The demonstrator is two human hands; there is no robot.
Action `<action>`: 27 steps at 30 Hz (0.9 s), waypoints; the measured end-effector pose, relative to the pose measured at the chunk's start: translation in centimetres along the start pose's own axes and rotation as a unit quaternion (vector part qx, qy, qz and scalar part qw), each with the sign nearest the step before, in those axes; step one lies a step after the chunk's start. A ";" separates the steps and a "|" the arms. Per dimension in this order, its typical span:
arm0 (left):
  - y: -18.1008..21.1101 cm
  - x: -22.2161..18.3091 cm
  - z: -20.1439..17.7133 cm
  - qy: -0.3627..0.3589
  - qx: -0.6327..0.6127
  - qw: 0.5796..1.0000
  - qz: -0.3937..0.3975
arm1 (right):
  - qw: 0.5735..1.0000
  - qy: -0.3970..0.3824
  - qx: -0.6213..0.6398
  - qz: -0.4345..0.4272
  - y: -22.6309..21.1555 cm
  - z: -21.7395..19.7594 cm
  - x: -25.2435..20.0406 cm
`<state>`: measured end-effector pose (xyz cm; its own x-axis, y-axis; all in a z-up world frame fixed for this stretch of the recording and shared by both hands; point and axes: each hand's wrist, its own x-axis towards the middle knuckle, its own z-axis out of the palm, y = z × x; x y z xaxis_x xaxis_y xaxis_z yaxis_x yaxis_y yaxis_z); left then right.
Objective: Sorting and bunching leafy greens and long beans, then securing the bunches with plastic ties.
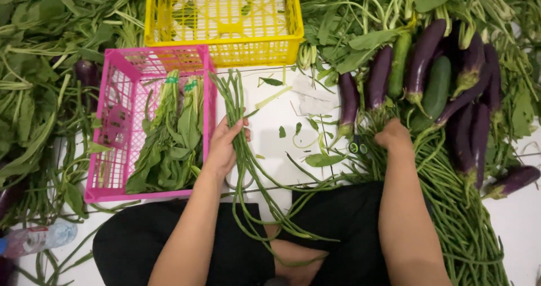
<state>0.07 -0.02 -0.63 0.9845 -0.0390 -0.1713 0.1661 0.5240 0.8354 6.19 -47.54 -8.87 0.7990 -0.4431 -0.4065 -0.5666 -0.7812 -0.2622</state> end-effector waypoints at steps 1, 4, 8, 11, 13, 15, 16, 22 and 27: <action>-0.2 0.2 -0.3 0.005 -0.004 1.000 0.000 | 1.000 -0.017 -0.010 0.008 -0.1 -0.1 -0.2; -0.4 0.1 -0.3 0.013 -0.005 1.000 -0.006 | 0.999 -0.031 -0.009 0.027 0.1 -0.2 -0.2; -0.3 0.0 -0.3 0.023 0.011 1.000 -0.010 | 0.997 0.010 0.044 0.057 -0.3 -0.9 -1.3; -0.8 0.3 -0.9 0.023 0.020 0.999 -0.015 | 0.995 0.028 0.087 0.025 -3.3 -3.7 -5.6; -0.8 0.3 -0.9 0.017 0.026 0.999 -0.014 | 0.992 0.058 0.111 -0.017 -2.9 -3.0 -5.0; -0.9 0.4 -1.0 0.011 0.033 0.999 -0.011 | 0.985 0.088 0.135 -0.061 -3.3 -3.3 -5.4; -1.0 0.4 -1.2 0.007 0.034 0.999 -0.008 | 0.974 0.103 0.179 -0.091 -4.1 -3.9 -6.0; -1.3 0.6 -1.9 0.000 0.038 0.999 -0.005 | 0.984 -0.009 0.158 -0.079 -0.1 -1.9 -2.4; -1.5 0.7 -1.9 -0.003 0.026 1.000 -0.002 | 0.988 -0.120 0.085 -0.043 -1.6 -4.2 -5.1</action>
<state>0.43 0.82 -2.97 0.9841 -0.0466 -0.1714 0.1727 0.4784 0.8610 3.82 -45.87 -2.71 0.7868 -0.2454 -0.5663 -0.5406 -0.7167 -0.4406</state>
